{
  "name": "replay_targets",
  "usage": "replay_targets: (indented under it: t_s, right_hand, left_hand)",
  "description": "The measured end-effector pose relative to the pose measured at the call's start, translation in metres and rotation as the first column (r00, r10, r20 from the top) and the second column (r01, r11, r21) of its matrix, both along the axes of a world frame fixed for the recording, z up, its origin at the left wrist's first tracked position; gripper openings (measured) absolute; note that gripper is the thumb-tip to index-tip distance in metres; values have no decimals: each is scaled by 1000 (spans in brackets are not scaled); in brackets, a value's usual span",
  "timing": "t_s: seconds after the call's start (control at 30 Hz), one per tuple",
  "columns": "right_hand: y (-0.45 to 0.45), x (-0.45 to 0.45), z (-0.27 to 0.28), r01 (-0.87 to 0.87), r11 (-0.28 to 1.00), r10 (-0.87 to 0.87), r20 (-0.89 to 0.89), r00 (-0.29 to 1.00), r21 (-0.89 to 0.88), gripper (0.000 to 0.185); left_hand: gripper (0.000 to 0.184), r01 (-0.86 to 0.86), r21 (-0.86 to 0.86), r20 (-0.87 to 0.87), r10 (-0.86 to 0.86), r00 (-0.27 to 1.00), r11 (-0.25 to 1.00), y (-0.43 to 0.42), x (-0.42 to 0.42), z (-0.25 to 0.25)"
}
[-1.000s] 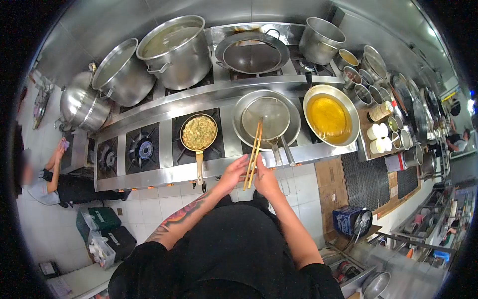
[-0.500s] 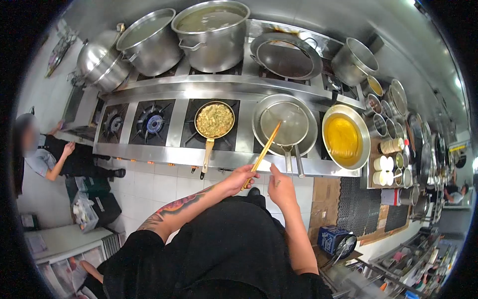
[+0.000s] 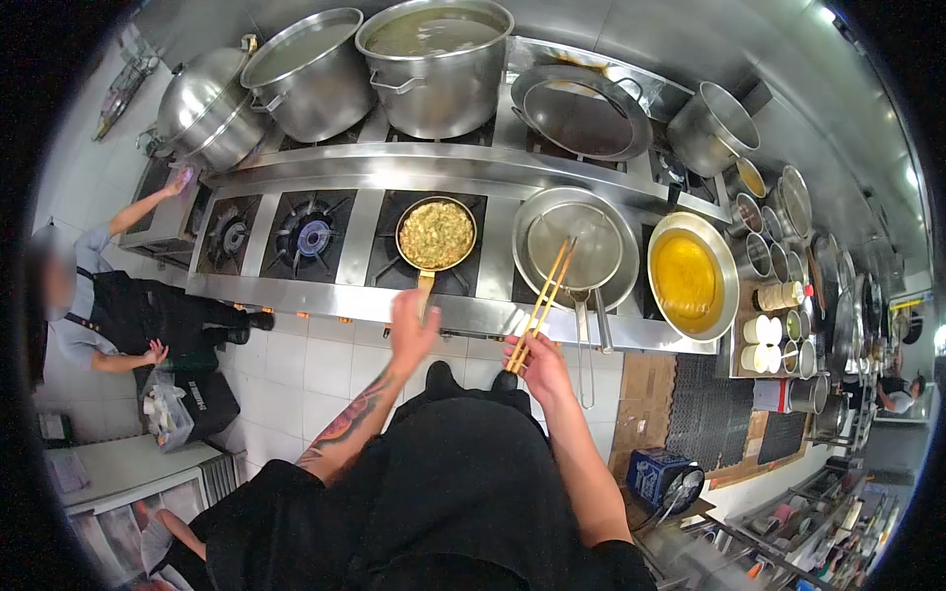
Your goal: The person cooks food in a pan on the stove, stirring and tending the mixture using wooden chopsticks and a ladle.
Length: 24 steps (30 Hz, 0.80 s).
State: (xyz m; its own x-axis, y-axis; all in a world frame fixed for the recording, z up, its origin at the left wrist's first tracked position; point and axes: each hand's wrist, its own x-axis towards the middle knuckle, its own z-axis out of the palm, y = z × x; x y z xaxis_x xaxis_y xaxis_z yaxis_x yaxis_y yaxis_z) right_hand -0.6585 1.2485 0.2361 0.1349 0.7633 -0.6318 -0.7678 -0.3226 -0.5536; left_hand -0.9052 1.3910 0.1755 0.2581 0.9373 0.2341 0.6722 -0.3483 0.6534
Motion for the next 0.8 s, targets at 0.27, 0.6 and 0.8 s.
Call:
replay_targets:
  t_s: [0.27,0.6,0.8]
  right_hand:
    - [-11,5,-4,-32,999,33,92,995,-6,43]
    - [-10,7,1,-60,998,63,139,988,-27,45]
    - [-10,3,-1,-37,998,43,134,990,-52,43]
  left_hand:
    - [36,423,-824,516,192,835,376,48,-27,-103]
    - [25,312,-875,396,176,901,370,76,-55,-69]
    - [33,400,-799,493,108,863,448,56,-32,-96]
